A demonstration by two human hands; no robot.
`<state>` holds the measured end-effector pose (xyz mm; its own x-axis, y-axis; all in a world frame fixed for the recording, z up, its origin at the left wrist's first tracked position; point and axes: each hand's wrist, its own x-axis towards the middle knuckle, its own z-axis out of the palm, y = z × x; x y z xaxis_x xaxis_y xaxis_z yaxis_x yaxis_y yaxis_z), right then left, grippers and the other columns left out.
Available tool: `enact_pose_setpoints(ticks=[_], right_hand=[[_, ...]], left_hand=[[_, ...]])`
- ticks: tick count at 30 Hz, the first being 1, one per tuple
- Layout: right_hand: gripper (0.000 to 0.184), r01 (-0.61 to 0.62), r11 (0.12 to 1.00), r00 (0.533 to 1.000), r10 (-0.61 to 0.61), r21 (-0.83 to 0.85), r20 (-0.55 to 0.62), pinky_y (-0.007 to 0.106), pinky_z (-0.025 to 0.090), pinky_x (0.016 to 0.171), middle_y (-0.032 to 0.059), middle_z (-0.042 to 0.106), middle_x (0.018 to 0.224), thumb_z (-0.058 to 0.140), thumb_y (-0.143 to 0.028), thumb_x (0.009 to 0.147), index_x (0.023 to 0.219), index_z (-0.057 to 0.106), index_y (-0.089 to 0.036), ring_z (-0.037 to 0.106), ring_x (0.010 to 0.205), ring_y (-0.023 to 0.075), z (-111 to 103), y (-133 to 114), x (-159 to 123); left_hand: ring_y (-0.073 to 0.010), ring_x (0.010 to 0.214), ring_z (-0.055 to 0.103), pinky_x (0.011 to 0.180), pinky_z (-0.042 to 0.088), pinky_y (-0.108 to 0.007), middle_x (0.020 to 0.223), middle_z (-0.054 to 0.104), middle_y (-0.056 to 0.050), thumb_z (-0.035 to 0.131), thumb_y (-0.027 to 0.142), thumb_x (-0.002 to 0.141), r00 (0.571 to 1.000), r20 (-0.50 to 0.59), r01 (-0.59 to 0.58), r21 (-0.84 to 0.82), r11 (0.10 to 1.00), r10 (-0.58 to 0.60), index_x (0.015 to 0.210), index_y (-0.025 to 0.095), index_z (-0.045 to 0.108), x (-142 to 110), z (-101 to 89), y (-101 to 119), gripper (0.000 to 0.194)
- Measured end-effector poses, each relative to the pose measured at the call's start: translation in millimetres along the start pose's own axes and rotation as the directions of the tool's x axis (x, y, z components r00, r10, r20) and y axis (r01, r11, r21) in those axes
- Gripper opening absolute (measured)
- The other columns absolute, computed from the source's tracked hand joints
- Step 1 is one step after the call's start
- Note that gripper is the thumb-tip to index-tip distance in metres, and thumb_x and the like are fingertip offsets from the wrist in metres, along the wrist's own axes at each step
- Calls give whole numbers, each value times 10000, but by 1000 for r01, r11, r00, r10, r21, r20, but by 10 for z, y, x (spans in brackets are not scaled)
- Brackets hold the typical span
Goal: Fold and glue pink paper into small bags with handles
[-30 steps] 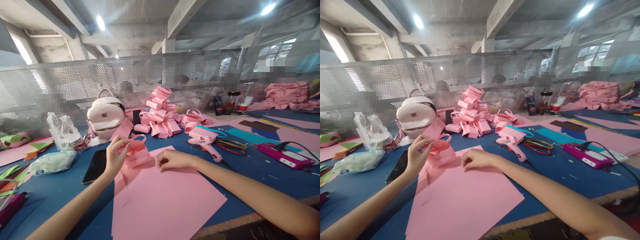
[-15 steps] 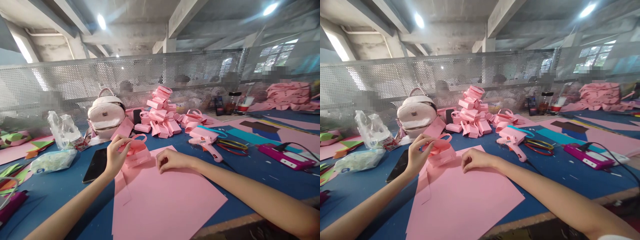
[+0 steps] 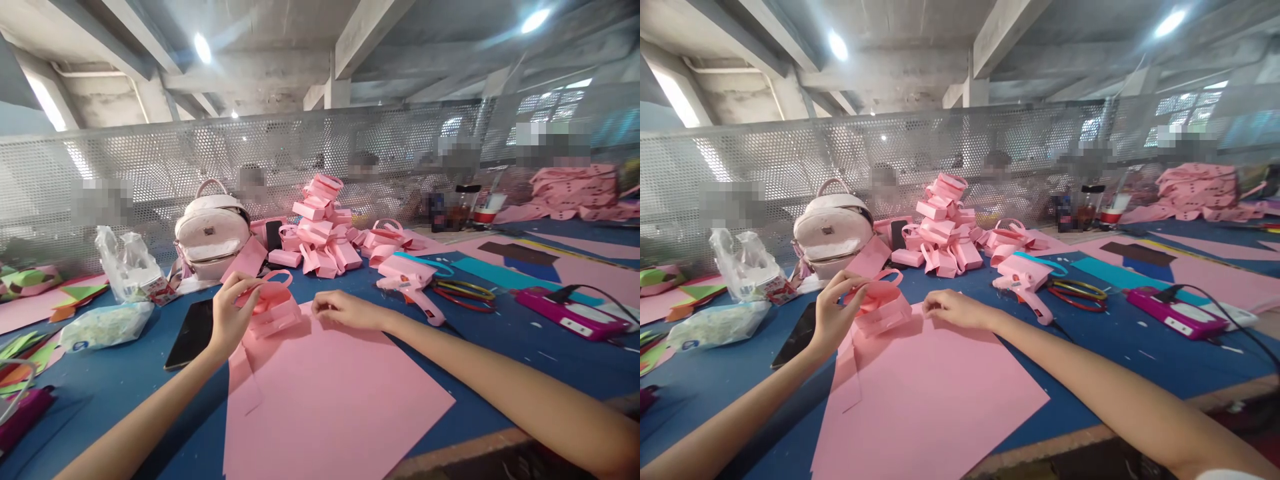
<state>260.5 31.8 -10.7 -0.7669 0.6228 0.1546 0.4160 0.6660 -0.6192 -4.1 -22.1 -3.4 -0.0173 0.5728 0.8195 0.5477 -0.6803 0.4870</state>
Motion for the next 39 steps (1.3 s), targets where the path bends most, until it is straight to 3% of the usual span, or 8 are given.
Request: enact_pose_setpoints(ticks=[3,6,12,20,28,39], right_hand=[[131,-64,998,996,64,-8,-70,243,429,624,44,654,849,563,-236,876,869,655,-143,570,697,150,-92,68,17],[123,-94,995,995,93,-19,-40,226,406,552,23,671,778,620,-244,830,825,696,-148,561,604,130,-123,99,1],[55,-99,990,995,98,-102,-13,232,398,619,13,718,780,700,-209,748,749,748,-181,617,700,156,-65,127,-15],[83,-91,978,996,90,-189,-15,254,374,688,27,715,880,635,-192,811,787,713,-203,624,802,191,-19,119,-25],[82,-44,999,986,42,8,162,227,444,682,22,722,865,648,-211,824,853,708,-163,640,784,161,71,-3,-41],[104,-109,989,989,98,97,114,238,440,632,24,738,773,743,-247,732,785,750,-158,647,702,165,204,69,-22]], left_hand=[[-158,788,613,717,474,-251,832,627,-13,588,150,901,1000,3,4,2,1000,-4,875,202,735,5,0,5,158],[-163,793,615,720,480,-257,835,629,-17,583,160,902,1000,4,5,3,1000,-5,872,203,731,7,0,10,157],[-170,791,614,714,485,-266,835,626,-23,582,175,903,1000,7,10,5,1000,-10,870,206,728,-1,-4,-1,153],[-165,791,615,723,483,-260,837,625,-21,581,156,898,1000,-4,8,-5,1000,-8,870,199,731,11,-2,15,158],[-166,781,614,710,482,-259,827,624,-19,577,153,896,1000,7,0,5,1000,0,884,206,740,8,-3,23,171],[-177,793,629,718,498,-273,832,639,-24,577,194,901,1000,-1,11,5,1000,-11,871,215,733,6,2,4,160]])
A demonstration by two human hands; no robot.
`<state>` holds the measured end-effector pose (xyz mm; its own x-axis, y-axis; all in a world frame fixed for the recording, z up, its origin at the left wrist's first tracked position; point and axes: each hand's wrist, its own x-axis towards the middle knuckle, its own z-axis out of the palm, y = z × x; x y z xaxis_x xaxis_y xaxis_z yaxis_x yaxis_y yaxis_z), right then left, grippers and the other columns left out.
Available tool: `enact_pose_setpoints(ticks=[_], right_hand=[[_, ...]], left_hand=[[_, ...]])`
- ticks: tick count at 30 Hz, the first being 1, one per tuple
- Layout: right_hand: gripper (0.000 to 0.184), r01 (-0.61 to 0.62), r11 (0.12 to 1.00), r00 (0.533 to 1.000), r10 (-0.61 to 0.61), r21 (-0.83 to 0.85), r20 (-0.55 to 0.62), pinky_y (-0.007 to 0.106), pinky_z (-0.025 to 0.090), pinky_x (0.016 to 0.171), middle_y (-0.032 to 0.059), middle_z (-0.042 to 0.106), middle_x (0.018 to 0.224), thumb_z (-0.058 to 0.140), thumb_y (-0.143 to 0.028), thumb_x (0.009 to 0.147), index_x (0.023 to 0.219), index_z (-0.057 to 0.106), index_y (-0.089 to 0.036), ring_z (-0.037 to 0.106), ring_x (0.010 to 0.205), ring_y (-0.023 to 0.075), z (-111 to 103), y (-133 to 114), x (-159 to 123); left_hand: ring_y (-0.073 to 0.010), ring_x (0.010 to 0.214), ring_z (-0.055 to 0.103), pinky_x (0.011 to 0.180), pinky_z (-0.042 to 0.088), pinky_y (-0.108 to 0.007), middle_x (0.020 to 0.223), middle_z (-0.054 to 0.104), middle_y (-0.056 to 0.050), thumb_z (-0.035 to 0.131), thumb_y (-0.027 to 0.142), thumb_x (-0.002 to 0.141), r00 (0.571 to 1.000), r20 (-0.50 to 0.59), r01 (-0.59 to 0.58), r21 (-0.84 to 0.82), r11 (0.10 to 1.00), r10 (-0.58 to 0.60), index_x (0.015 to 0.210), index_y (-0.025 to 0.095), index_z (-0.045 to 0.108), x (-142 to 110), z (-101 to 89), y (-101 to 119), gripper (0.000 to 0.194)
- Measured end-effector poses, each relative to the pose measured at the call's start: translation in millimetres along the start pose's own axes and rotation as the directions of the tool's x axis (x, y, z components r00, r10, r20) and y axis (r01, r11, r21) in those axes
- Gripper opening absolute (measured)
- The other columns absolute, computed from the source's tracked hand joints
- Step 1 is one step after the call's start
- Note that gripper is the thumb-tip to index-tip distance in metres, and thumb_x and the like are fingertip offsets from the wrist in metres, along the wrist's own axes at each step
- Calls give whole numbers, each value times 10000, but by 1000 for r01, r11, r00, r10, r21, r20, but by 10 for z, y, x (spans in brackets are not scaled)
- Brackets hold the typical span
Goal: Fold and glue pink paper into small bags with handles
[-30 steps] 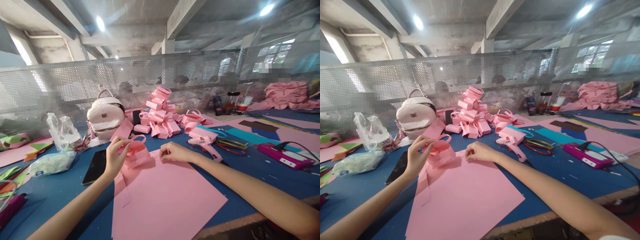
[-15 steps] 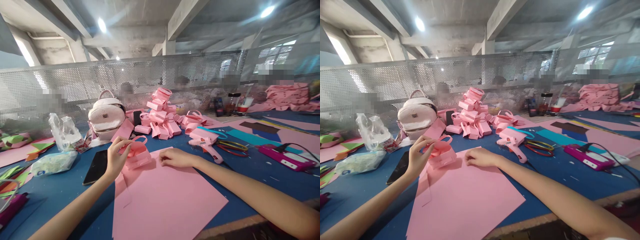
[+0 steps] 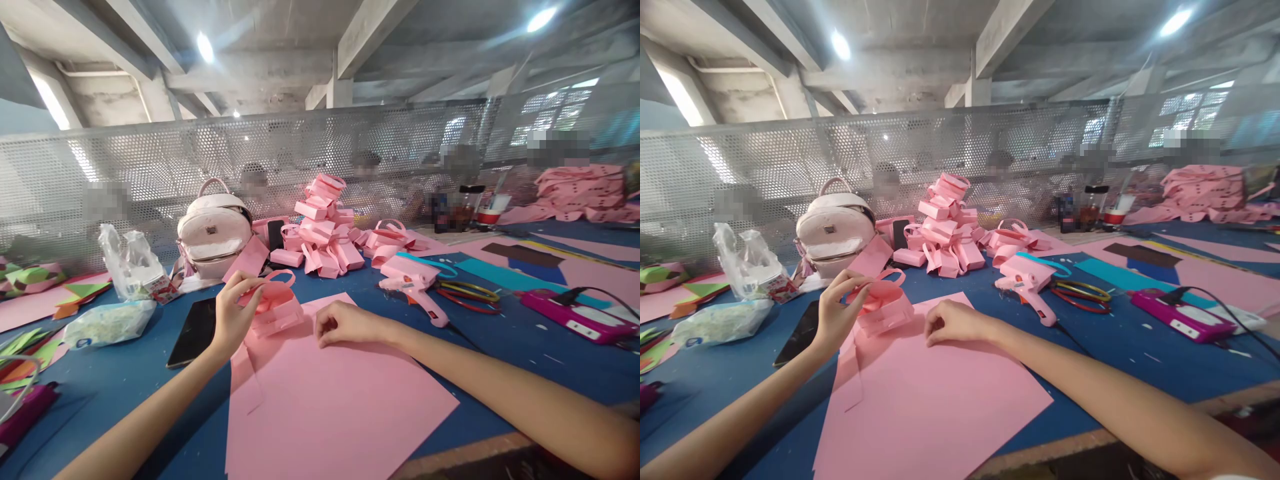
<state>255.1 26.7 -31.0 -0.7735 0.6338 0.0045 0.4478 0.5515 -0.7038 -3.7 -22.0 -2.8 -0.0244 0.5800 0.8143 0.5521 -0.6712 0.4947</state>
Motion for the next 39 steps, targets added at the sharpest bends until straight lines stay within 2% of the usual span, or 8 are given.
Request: enact_pose_setpoints(ticks=[10,17,25,30,34,39], right_hand=[[64,28,998,995,-33,-53,-90,237,417,639,23,708,791,742,-225,740,776,756,-174,619,723,162,44,-71,-14],[33,80,996,997,-79,-47,18,224,442,646,10,707,775,734,-189,747,767,747,-167,635,698,148,-26,-119,-24],[26,76,991,996,-80,-111,-31,237,424,659,26,696,803,722,-170,779,796,738,-161,615,724,157,-14,-151,-29],[15,97,990,995,-97,-101,9,222,437,659,14,704,787,726,-151,767,767,735,-163,633,715,149,-30,-179,-40],[24,88,989,995,-92,-122,-31,233,428,665,23,703,804,721,-162,774,789,740,-163,625,727,155,-22,-172,-42],[16,96,988,995,-99,-118,-17,222,428,654,10,707,795,738,-174,765,780,738,-168,634,718,148,-6,-145,-33]], left_hand=[[-169,794,624,719,489,-263,834,634,-23,575,166,900,1000,12,5,0,1000,-5,882,210,742,-5,-3,9,174],[-174,792,626,717,496,-267,836,640,-26,580,185,901,1000,9,1,1,1000,-1,875,211,741,-7,-2,0,165],[-173,796,625,712,489,-265,836,636,-26,577,170,900,1000,6,6,2,1000,-6,881,210,743,-3,4,-8,172],[-173,796,624,725,487,-267,839,636,-23,577,172,902,1000,14,0,1,1000,0,884,212,742,-8,4,-7,171],[-169,787,619,718,483,-261,831,631,-21,574,167,903,1000,19,-2,-1,1000,2,889,210,744,-6,4,-13,176],[-165,794,620,713,476,-256,831,635,-18,587,150,895,1000,14,-1,-4,1000,2,884,202,743,-7,2,-14,165]])
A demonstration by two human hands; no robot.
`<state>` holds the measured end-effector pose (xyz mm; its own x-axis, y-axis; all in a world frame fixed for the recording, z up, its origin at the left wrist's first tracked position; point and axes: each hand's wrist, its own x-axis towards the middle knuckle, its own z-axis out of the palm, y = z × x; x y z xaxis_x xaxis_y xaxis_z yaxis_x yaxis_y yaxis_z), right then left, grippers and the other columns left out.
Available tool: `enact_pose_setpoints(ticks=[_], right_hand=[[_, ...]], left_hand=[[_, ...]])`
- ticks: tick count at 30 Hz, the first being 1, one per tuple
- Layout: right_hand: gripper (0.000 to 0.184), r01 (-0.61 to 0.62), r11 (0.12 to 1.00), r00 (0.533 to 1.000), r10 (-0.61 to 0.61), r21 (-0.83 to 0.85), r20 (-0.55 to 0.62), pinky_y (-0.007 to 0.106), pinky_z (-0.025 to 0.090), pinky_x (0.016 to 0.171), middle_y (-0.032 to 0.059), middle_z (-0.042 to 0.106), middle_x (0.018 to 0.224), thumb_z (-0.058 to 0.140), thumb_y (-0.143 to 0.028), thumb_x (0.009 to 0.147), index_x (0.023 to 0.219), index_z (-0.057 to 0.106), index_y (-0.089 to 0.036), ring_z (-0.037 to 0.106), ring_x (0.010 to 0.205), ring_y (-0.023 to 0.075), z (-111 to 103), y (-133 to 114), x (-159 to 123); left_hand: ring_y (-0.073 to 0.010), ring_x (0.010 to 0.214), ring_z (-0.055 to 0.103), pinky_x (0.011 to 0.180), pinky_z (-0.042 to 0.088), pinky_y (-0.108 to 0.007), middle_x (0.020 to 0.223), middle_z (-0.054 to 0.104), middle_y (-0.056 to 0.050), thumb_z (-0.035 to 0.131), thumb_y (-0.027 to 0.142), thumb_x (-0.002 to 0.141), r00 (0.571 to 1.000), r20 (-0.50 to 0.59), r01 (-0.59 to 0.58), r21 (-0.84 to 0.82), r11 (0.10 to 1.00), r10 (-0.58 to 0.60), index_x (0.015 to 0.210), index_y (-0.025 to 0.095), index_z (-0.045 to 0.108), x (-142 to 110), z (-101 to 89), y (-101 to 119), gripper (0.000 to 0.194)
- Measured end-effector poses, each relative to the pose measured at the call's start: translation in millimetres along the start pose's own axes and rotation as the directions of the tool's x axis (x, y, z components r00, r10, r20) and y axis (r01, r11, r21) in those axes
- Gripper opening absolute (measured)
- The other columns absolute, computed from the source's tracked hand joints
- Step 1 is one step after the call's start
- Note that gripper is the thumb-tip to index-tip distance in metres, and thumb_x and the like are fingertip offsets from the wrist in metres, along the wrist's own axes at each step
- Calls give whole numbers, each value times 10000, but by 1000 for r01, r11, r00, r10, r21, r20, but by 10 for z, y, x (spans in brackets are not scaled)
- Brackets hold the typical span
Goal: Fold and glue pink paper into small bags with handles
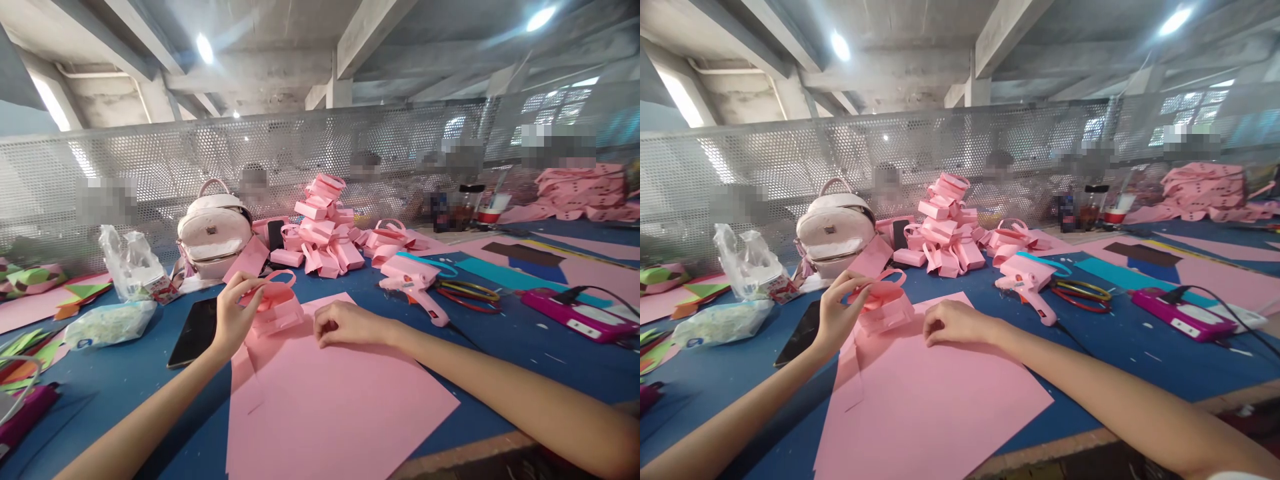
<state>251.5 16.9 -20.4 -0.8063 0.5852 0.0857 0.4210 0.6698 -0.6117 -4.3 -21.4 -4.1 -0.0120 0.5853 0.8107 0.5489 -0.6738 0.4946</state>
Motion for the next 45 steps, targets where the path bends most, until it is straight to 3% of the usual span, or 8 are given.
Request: enact_pose_setpoints(ticks=[12,21,35,40,45], right_hand=[[36,-1,1000,999,0,-23,-44,243,416,716,14,694,852,690,-197,823,823,722,-181,620,793,166,25,26,0],[91,-39,999,998,39,5,-39,224,414,636,8,718,844,713,-257,814,853,724,-176,622,741,153,80,71,6],[65,34,964,999,-23,-265,44,268,373,713,12,704,919,637,-187,894,882,701,-191,637,816,181,-19,-221,-61],[74,21,966,999,-9,-256,48,241,374,692,4,682,959,588,-183,935,910,658,-182,620,804,151,-84,-435,-280],[86,-135,985,985,145,-110,97,207,374,678,-42,667,854,669,-142,866,798,648,-191,613,774,120,-98,-522,-732]], left_hand=[[-156,792,619,719,471,-249,835,629,-15,586,133,894,1000,-2,7,-7,1000,-7,878,195,737,2,-6,21,164],[-153,795,615,717,470,-248,832,626,-12,589,120,889,1000,-5,-5,-16,1000,4,875,196,734,3,-8,-4,164],[-152,794,616,719,485,-248,850,625,-15,590,124,895,1000,-10,-20,-10,1000,20,897,206,736,-2,-4,-6,167],[-151,780,612,704,479,-247,834,624,-12,599,127,891,1000,-15,-21,8,1000,21,889,203,734,2,5,-22,155],[-157,786,613,707,480,-253,841,630,-14,593,149,902,999,-25,-27,22,999,27,879,203,734,4,14,-21,152]])
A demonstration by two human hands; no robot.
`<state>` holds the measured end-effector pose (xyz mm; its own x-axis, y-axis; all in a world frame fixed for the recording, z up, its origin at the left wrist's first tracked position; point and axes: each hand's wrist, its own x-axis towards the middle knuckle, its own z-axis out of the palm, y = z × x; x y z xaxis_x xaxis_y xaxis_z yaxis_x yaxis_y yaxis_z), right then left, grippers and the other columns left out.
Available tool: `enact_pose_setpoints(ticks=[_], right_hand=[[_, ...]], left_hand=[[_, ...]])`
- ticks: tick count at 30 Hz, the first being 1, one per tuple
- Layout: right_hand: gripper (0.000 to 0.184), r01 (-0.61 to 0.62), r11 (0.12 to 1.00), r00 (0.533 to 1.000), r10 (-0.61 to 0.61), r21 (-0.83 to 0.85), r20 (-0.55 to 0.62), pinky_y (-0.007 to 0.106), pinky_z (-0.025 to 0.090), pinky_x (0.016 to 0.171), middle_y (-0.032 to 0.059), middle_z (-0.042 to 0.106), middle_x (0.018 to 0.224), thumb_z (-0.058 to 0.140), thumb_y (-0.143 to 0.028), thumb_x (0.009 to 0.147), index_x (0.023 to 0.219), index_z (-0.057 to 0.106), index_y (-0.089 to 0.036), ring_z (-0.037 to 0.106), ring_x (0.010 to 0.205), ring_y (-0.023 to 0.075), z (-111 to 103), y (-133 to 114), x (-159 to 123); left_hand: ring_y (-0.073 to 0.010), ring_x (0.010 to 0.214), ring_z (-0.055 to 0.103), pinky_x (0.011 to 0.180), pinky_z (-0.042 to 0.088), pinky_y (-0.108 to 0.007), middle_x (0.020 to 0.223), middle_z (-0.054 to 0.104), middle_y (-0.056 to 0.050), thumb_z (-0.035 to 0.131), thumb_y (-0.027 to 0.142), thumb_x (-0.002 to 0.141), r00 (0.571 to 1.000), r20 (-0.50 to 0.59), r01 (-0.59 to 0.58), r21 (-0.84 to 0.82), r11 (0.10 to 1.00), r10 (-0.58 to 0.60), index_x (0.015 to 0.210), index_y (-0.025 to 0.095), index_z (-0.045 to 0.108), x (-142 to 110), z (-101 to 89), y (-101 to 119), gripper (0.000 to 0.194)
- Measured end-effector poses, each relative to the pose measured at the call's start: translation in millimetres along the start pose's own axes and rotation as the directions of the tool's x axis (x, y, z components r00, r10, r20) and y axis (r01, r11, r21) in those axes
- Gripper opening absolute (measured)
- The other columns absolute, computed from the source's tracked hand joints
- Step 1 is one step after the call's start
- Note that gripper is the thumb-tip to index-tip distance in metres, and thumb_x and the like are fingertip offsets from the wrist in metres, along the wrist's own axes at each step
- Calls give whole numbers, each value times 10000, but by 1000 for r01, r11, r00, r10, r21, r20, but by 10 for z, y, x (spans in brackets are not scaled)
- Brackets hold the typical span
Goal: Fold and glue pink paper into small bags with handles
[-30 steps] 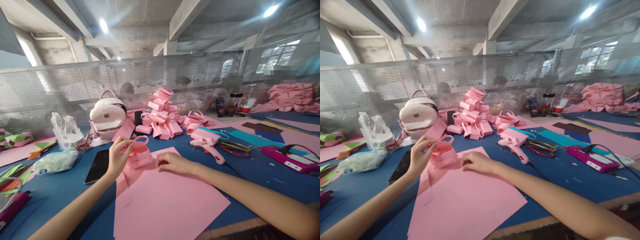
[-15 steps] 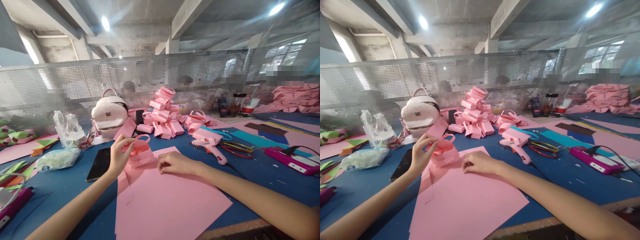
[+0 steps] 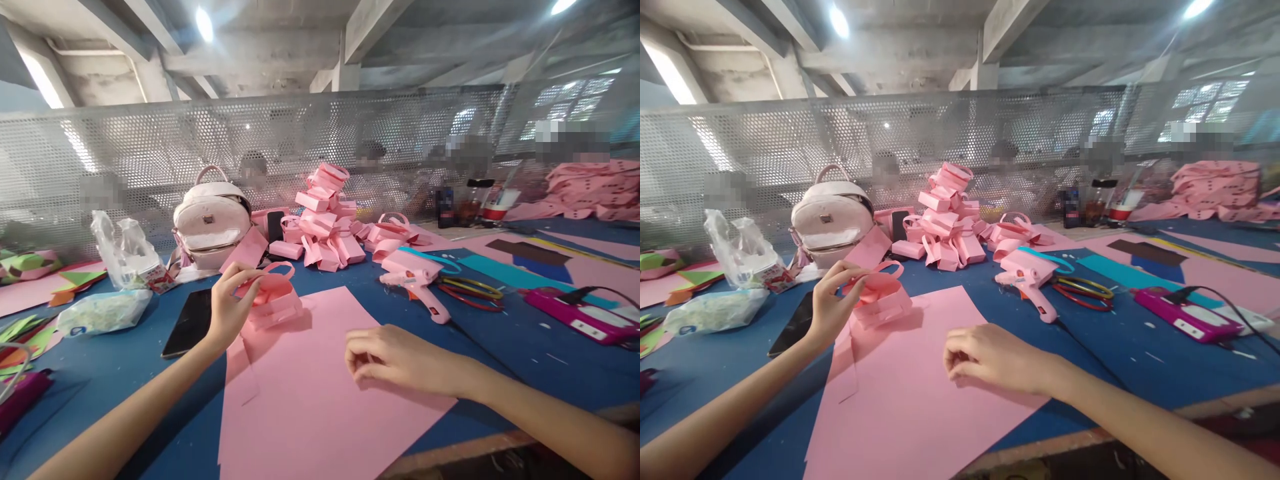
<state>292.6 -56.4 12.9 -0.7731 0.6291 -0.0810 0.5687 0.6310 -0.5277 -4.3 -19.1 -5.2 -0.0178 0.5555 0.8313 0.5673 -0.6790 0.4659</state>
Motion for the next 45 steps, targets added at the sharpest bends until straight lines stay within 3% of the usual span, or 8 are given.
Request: enact_pose_setpoints(ticks=[6,11,16,20,26,32,40,45], right_hand=[[94,-130,987,986,139,95,-95,217,380,661,-40,677,816,692,-136,825,784,671,-218,602,752,133,223,170,-235],[102,-55,996,994,62,69,-92,217,378,640,-43,690,824,730,-154,822,771,693,-235,613,736,126,259,232,-222],[77,69,995,995,-74,-73,-73,234,385,685,-21,686,877,662,-196,910,841,665,-230,636,789,138,284,243,-262],[79,39,982,996,-53,-185,-73,267,373,658,-10,675,925,607,-176,937,878,608,-229,650,786,164,271,272,-253],[106,-148,986,972,130,-78,-198,283,404,659,22,664,952,537,-189,949,856,577,-220,652,767,185,102,426,-43],[104,-200,980,961,193,-19,-198,280,410,667,13,668,913,570,-176,901,812,591,-225,643,769,185,118,468,68],[132,-210,978,956,203,-9,-214,313,409,664,36,648,928,420,-262,966,904,535,-240,634,758,205,164,510,68],[109,-207,975,931,220,77,-291,268,402,593,2,631,746,452,-220,895,791,475,-240,570,640,164,160,538,7]], left_hand=[[-159,788,617,700,494,-260,848,636,-19,596,175,913,999,11,-31,15,999,31,885,202,733,-11,19,22,142],[-151,785,611,698,502,-262,859,621,-23,584,152,918,995,51,-88,34,996,86,908,202,732,-44,36,49,156],[-144,791,612,677,504,-252,878,609,-25,583,97,910,985,100,-148,36,988,144,955,208,729,-72,57,74,188],[-140,791,607,692,503,-255,881,600,-23,582,73,909,979,126,-164,34,986,159,964,212,721,-64,76,88,204],[-146,827,610,723,501,-262,923,598,-31,558,76,929,976,180,-130,20,991,125,1012,221,711,-50,72,66,226],[-160,870,624,756,507,-270,972,612,-44,535,105,953,973,218,-74,10,997,70,1054,237,708,-41,37,-33,241],[-155,846,619,731,498,-253,954,616,-40,547,157,966,978,207,27,15,1000,-29,1011,233,718,-25,47,-153,192],[-162,861,621,742,497,-257,951,622,-36,549,170,965,979,197,57,9,998,-58,980,237,718,-18,52,-179,182]])
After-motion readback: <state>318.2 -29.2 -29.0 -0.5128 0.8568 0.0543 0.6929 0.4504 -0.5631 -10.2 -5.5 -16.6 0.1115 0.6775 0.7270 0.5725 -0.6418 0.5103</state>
